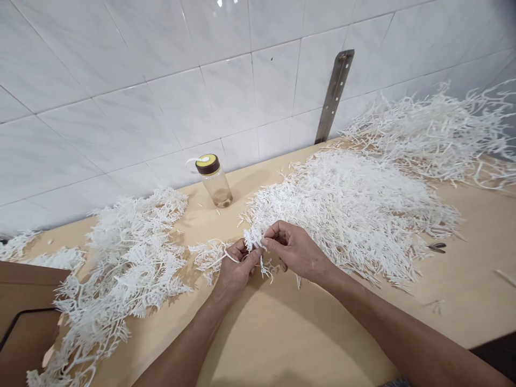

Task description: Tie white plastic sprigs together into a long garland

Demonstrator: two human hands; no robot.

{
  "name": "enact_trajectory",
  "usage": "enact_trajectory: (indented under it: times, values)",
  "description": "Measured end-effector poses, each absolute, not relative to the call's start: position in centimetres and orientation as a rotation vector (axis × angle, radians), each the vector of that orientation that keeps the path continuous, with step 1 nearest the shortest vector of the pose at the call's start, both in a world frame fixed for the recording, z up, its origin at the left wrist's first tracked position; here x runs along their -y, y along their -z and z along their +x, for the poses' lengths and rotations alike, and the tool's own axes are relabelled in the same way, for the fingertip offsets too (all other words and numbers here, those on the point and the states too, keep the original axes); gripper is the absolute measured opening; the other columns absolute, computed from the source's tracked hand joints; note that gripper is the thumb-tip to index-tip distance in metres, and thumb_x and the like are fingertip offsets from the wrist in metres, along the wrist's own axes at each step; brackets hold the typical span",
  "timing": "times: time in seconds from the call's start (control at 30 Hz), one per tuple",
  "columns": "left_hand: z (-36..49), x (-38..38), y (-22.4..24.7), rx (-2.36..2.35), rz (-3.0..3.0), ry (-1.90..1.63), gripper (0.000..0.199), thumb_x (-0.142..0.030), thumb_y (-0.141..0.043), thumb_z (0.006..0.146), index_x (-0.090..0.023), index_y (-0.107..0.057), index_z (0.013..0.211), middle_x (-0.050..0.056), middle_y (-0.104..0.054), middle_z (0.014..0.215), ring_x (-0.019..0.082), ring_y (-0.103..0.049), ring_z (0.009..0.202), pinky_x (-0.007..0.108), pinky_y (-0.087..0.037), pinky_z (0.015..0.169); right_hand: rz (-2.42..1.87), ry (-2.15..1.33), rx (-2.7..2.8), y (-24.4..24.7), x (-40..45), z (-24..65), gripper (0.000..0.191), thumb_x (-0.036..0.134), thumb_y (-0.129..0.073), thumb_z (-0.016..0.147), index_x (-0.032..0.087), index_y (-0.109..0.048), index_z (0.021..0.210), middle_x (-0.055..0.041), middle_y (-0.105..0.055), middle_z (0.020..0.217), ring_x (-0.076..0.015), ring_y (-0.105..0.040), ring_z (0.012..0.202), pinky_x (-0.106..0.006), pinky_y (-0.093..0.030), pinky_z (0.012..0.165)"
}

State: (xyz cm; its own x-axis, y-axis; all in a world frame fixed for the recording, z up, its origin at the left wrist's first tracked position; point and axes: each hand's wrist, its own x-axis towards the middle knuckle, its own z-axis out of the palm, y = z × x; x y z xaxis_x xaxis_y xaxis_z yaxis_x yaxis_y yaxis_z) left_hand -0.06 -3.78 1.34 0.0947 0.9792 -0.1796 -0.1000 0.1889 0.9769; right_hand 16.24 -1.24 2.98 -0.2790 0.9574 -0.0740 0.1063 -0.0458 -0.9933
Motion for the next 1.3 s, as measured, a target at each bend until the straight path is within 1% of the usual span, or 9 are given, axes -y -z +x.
enact_trajectory:
  times: [0.17, 0.33, 0.5, 0.63, 0.8, 0.97, 1.07, 1.2, 1.3]
  values:
    - [-0.1, 3.7, -1.3, -1.157, 0.969, -1.096, 0.037, -0.045, -0.08, 0.071, -0.017, -0.061, 0.084, -0.006, -0.05, 0.06, 0.004, -0.033, 0.042, 0.019, -0.022, 0.037, -1.076, -1.47, 1.404, -2.1, 0.9, 16.6, 0.021, 0.039, -0.064, 0.086, 0.019, -0.059, 0.089, 0.0046, -0.057, 0.07, -0.007, -0.048, 0.043, -0.022, -0.046, 0.038]
    - [-0.2, 3.6, -1.2, -1.108, 0.949, -1.107, 0.035, -0.042, -0.08, 0.07, -0.017, -0.061, 0.086, -0.004, -0.056, 0.065, 0.005, -0.036, 0.042, 0.019, -0.021, 0.035, -1.108, -1.457, 1.372, -2.2, 0.9, 16.5, 0.017, 0.034, -0.065, 0.084, 0.019, -0.059, 0.088, 0.004, -0.058, 0.072, -0.0068, -0.048, 0.042, -0.023, -0.046, 0.037]
    - [-0.4, 3.6, -1.5, -0.984, 0.892, -1.063, 0.024, -0.031, -0.078, 0.071, -0.015, -0.063, 0.083, -0.003, -0.052, 0.061, 0.006, -0.036, 0.046, 0.021, -0.023, 0.041, -1.166, -1.372, 1.398, -2.7, 1.1, 16.4, 0.014, 0.03, -0.065, 0.081, 0.019, -0.06, 0.087, 0.0032, -0.059, 0.07, -0.0076, -0.049, 0.044, -0.023, -0.045, 0.04]
    - [-0.4, 3.6, -1.4, -0.964, 0.864, -1.105, 0.028, -0.036, -0.079, 0.073, -0.014, -0.062, 0.073, -0.003, -0.047, 0.058, 0.007, -0.036, 0.048, 0.022, -0.025, 0.045, -1.171, -1.267, 1.45, -2.9, 1.4, 16.1, 0.012, 0.028, -0.065, 0.079, 0.018, -0.061, 0.085, 0.0005, -0.062, 0.074, -0.0087, -0.051, 0.05, -0.023, -0.044, 0.044]
    - [-0.2, 3.5, -1.2, -1.022, 0.812, -1.171, 0.031, -0.039, -0.082, 0.071, -0.014, -0.066, 0.078, -0.003, -0.051, 0.061, 0.007, -0.041, 0.052, 0.022, -0.031, 0.05, -1.179, -1.264, 1.47, -3.0, 1.7, 15.8, 0.012, 0.029, -0.063, 0.08, 0.018, -0.061, 0.086, 0.0, -0.063, 0.075, -0.0101, -0.054, 0.054, -0.025, -0.046, 0.048]
    - [-0.1, 3.4, -0.8, -1.083, 0.737, -1.223, 0.037, -0.042, -0.085, 0.068, -0.014, -0.061, 0.069, -0.005, -0.046, 0.055, 0.006, -0.038, 0.048, 0.02, -0.029, 0.047, -1.161, -1.281, 1.515, -2.9, 1.7, 15.8, 0.011, 0.027, -0.061, 0.082, 0.018, -0.063, 0.087, -0.0002, -0.064, 0.075, -0.01, -0.054, 0.054, -0.025, -0.048, 0.05]
    - [-0.1, 3.4, -0.7, -1.087, 0.734, -1.229, 0.037, -0.043, -0.084, 0.068, -0.014, -0.062, 0.072, -0.005, -0.048, 0.056, 0.006, -0.04, 0.049, 0.019, -0.03, 0.047, -1.168, -1.271, 1.58, -2.7, 1.8, 15.8, 0.013, 0.025, -0.059, 0.083, 0.018, -0.066, 0.091, -0.0005, -0.066, 0.078, -0.0097, -0.055, 0.055, -0.026, -0.049, 0.052]
    - [-0.2, 3.2, -0.6, -1.089, 0.763, -1.229, 0.037, -0.042, -0.084, 0.07, -0.014, -0.061, 0.074, -0.006, -0.046, 0.056, 0.005, -0.037, 0.048, 0.019, -0.028, 0.046, -1.158, -1.18, 1.644, -2.6, 1.9, 15.8, 0.018, 0.025, -0.057, 0.086, 0.019, -0.069, 0.097, -0.0007, -0.068, 0.079, -0.0114, -0.057, 0.059, -0.027, -0.05, 0.056]
    - [-0.3, 3.2, -0.4, -1.102, 0.799, -1.221, 0.037, -0.043, -0.082, 0.071, -0.014, -0.061, 0.074, -0.007, -0.044, 0.055, 0.004, -0.033, 0.047, 0.018, -0.026, 0.045, -1.141, -1.141, 1.681, -2.7, 1.7, 15.9, 0.017, 0.028, -0.057, 0.088, 0.02, -0.07, 0.094, -0.0005, -0.068, 0.078, -0.0131, -0.059, 0.064, -0.028, -0.05, 0.06]
